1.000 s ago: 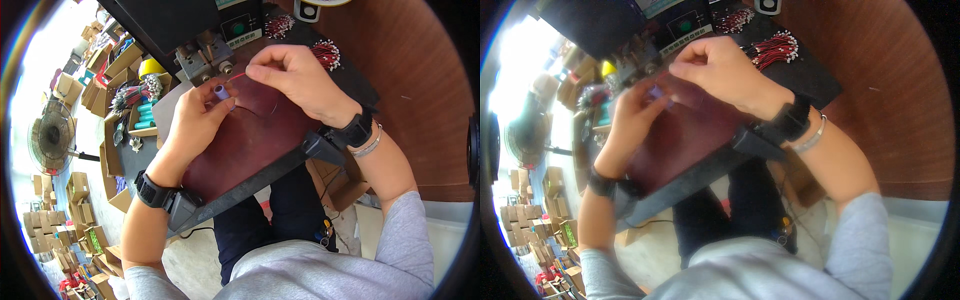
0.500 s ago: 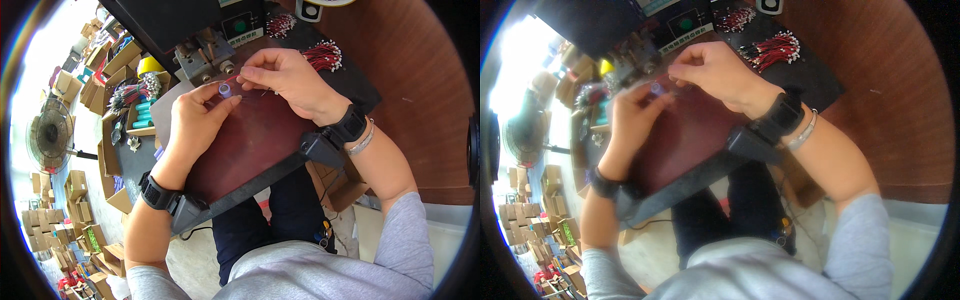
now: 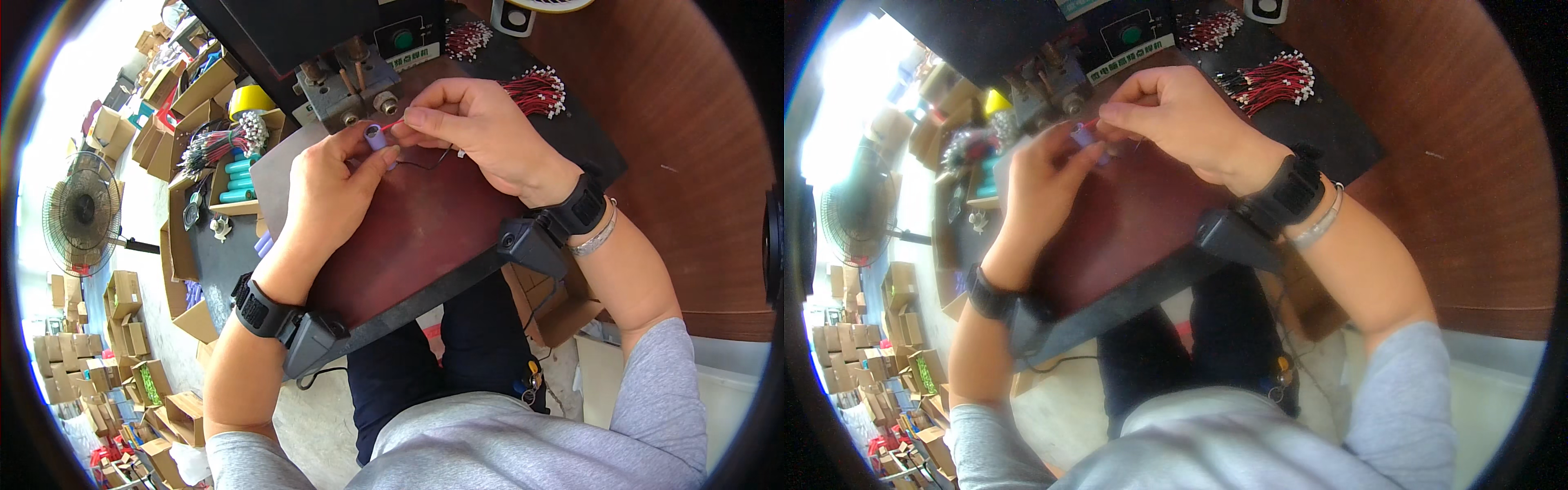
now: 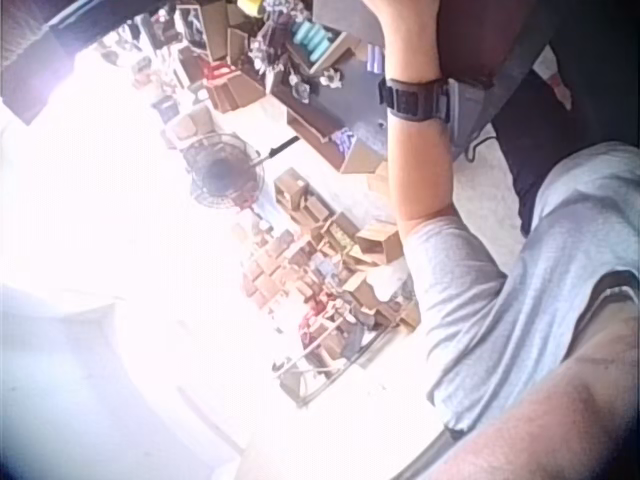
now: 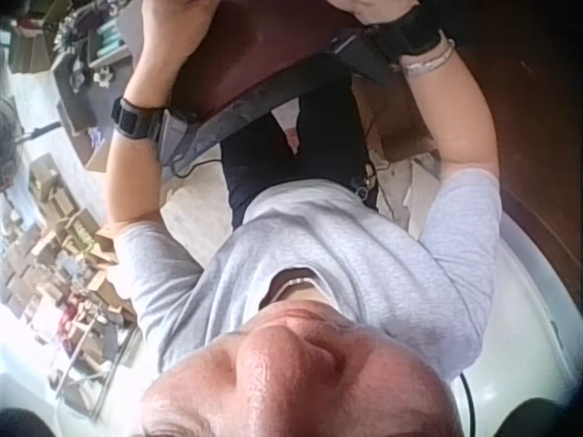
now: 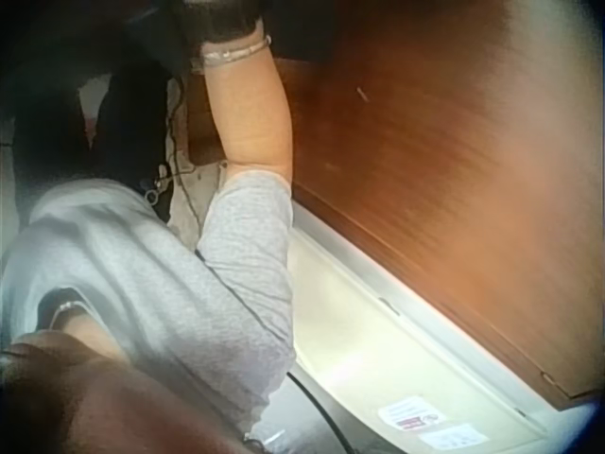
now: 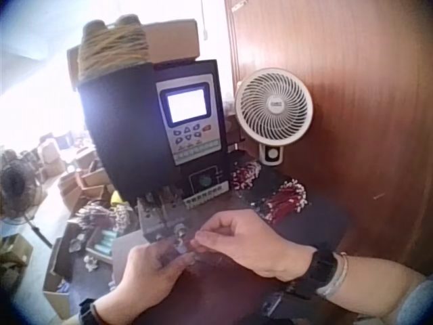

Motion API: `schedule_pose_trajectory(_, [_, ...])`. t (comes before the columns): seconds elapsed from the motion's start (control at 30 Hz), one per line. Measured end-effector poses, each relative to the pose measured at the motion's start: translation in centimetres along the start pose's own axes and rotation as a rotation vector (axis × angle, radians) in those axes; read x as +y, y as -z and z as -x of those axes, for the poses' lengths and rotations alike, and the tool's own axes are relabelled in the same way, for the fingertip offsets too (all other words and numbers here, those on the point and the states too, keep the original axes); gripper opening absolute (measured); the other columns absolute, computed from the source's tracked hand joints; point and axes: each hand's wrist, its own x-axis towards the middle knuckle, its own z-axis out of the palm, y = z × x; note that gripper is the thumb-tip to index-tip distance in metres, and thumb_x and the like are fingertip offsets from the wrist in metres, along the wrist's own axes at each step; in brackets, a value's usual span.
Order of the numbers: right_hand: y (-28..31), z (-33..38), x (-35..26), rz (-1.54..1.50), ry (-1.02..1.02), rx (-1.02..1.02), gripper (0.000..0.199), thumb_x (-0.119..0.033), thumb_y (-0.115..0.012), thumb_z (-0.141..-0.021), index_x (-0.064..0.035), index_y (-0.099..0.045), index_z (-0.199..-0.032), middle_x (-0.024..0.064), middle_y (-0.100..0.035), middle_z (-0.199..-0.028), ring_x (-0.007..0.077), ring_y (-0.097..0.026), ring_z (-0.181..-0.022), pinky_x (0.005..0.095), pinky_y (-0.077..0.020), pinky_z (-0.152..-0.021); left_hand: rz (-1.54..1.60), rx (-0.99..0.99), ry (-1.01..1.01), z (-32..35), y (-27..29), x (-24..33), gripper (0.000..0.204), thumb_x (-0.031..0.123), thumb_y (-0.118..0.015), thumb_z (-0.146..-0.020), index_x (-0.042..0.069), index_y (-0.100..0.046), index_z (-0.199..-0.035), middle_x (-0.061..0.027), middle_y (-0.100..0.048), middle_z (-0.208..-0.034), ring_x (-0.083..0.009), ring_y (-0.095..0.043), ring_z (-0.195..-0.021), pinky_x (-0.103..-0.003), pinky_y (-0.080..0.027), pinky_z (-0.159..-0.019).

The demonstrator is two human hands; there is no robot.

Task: Spot welding wires onto rechargeable batteries using a workstation welding machine.

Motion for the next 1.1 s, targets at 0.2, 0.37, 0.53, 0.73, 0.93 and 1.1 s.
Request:
schedule_pose_trajectory(0.2, [-0.50, 0.16, -0.31, -0.068, -0.023, 0.072, 0.015, -0.008, -0.058, -0.079, 0.0046, -0.056, -0.086, 0.0113, -0.061, -0.082, 0.0142, -0.059, -0.077, 0.0236, -0.0467, -0.069, 0.021, 0.032, 0.000, 0.23, -0.06, -0.32, 0.028, 0.014, -0.065, -0.072, 0.002, -0.060, -0.097, -0.0101, -0.062, -0.068, -0.0156, -0.060, -0.060, -0.026, -0.045, -0.057])
schedule_pose_trajectory(0.37, [-0.49, 0.16, -0.23, -0.069, -0.013, 0.092, 0.015, -0.009, -0.058, -0.079, 0.0041, -0.056, -0.086, 0.0108, -0.061, -0.080, 0.0139, -0.059, -0.074, 0.0231, -0.0465, -0.067, -0.007, 0.041, -0.007, 0.17, 0.08, 0.14, 0.025, 0.016, -0.065, -0.072, 0.003, -0.062, -0.093, -0.0102, -0.061, -0.066, -0.0158, -0.060, -0.059, -0.026, -0.045, -0.056])
schedule_pose_trajectory(0.53, [-0.45, 0.03, -0.16, -0.088, -0.030, 0.111, 0.016, -0.010, -0.058, -0.079, 0.0046, -0.056, -0.086, 0.0107, -0.061, -0.078, 0.0137, -0.058, -0.071, 0.0231, -0.0464, -0.065, -0.123, 0.032, -0.002, 0.19, 0.15, -0.01, 0.024, 0.022, -0.064, -0.073, 0.004, -0.064, -0.089, -0.0114, -0.058, -0.060, -0.0204, -0.056, -0.052, -0.027, -0.044, -0.054])
schedule_pose_trajectory(0.73, [-0.49, 0.00, -0.08, -0.047, -0.019, 0.128, 0.017, -0.010, -0.059, -0.079, 0.0058, -0.057, -0.084, 0.0108, -0.061, -0.076, 0.0131, -0.058, -0.068, 0.0231, -0.0464, -0.063, -0.165, 0.047, -0.008, 0.07, 0.08, 0.04, 0.023, 0.022, -0.064, -0.072, 0.005, -0.065, -0.088, -0.0110, -0.058, -0.057, -0.0218, -0.056, -0.051, -0.029, -0.044, -0.052])
schedule_pose_trajectory(0.93, [-0.60, -0.01, -0.11, -0.021, -0.023, 0.141, 0.016, -0.010, -0.059, -0.079, 0.0058, -0.058, -0.082, 0.0110, -0.061, -0.074, 0.0132, -0.058, -0.067, 0.0234, -0.0466, -0.062, -0.146, 0.075, -0.039, 0.09, -0.02, -0.26, 0.022, 0.021, -0.065, -0.072, 0.005, -0.065, -0.088, -0.0122, -0.057, -0.057, -0.0228, -0.056, -0.051, -0.029, -0.044, -0.051])
schedule_pose_trajectory(1.1, [-0.61, 0.01, -0.02, -0.015, -0.003, 0.152, 0.015, -0.009, -0.059, -0.078, 0.0056, -0.058, -0.081, 0.0106, -0.061, -0.074, 0.0131, -0.057, -0.066, 0.0232, -0.0463, -0.061, -0.158, 0.075, -0.040, 0.06, -0.05, -0.46, 0.022, 0.022, -0.065, -0.072, 0.005, -0.064, -0.087, -0.0122, -0.057, -0.057, -0.0235, -0.057, -0.052, -0.030, -0.044, -0.052])
